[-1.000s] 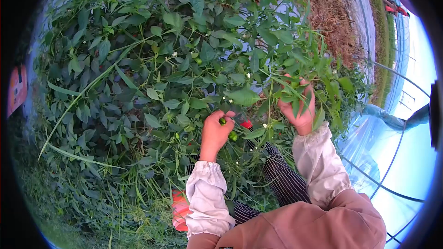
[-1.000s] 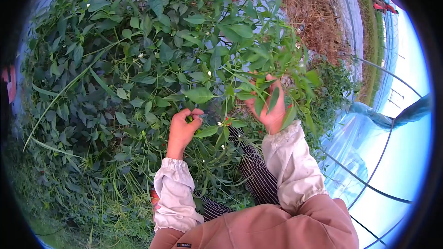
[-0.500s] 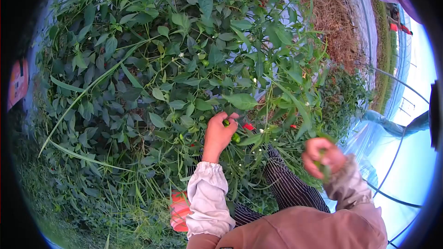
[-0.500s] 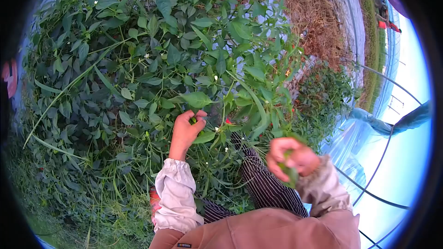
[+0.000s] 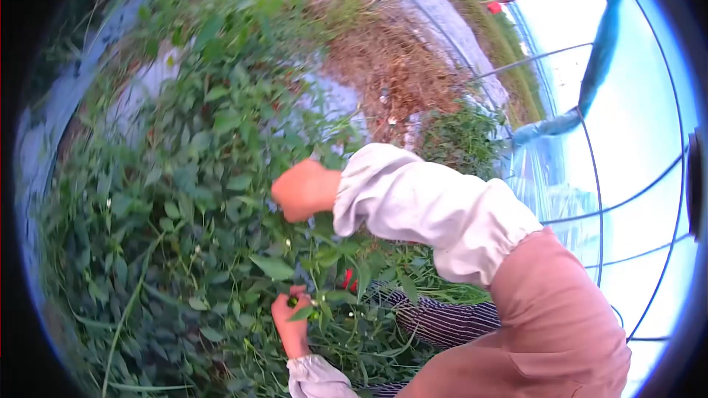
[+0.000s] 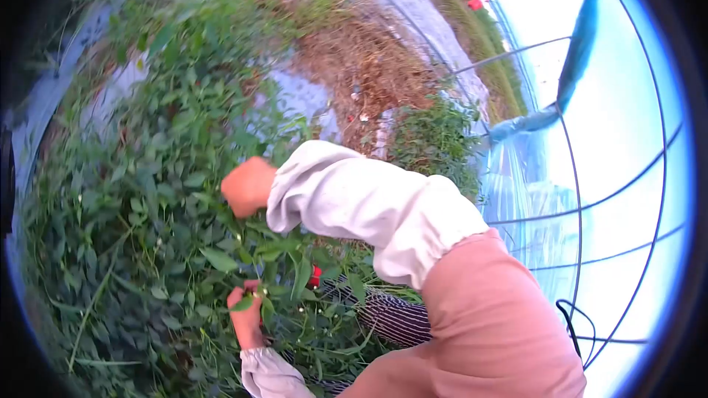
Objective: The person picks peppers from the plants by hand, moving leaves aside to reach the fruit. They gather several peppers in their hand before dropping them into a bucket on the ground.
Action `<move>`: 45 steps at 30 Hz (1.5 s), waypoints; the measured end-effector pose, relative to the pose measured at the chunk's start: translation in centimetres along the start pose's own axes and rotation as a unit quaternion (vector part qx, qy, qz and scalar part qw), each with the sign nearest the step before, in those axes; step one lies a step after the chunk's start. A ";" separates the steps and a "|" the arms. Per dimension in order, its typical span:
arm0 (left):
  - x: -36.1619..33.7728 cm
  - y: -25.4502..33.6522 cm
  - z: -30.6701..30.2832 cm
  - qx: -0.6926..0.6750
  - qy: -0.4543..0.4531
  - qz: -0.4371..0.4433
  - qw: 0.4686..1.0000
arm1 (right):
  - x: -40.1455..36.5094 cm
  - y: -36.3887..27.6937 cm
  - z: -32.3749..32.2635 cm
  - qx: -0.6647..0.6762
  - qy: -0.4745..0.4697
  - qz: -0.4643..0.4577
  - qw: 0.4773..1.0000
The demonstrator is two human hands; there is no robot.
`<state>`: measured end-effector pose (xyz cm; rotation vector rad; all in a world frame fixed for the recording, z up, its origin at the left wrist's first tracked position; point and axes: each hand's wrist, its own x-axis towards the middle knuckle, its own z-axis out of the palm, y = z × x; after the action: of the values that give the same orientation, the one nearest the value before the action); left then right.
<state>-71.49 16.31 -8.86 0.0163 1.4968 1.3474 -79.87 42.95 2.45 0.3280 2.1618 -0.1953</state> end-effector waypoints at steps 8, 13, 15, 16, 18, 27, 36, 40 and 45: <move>0.1 -0.1 0.2 -0.070 0.003 0.015 0.997 | 4.0 2.9 8.7 0.110 0.067 0.127 0.983; -0.6 1.9 -0.5 -0.149 -0.007 -0.063 0.987 | 0.6 3.9 4.9 0.025 0.079 0.036 0.996; -0.9 2.4 -1.0 -0.215 -0.023 -0.077 0.973 | -0.3 3.8 6.4 -0.030 0.098 0.000 0.995; -1.2 2.9 -1.3 -0.285 -0.054 -0.058 0.955 | -0.8 3.5 7.0 -0.086 0.116 -0.037 0.989; -1.6 3.1 -1.9 -0.353 -0.071 -0.040 0.932 | -1.4 2.7 8.3 -0.118 0.123 -0.059 0.984; -1.3 2.9 -3.0 -0.535 -0.123 0.053 0.834 | -2.8 2.7 13.3 0.011 0.072 0.037 0.997; -1.1 3.7 -2.4 -0.435 -0.133 -0.005 0.890 | -4.4 6.4 14.5 0.265 0.120 0.205 0.935; -1.0 3.9 -1.2 -0.404 -0.148 -0.032 0.902 | -4.6 4.8 13.5 0.306 0.098 0.181 0.930; 0.0 2.2 -0.6 -0.355 -0.081 -0.134 0.922 | -5.8 3.4 14.1 0.290 0.214 0.068 0.930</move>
<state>-73.18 16.73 -7.44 -0.5104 0.7717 1.5453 -64.68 41.61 -0.87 0.9280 2.4586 -0.7496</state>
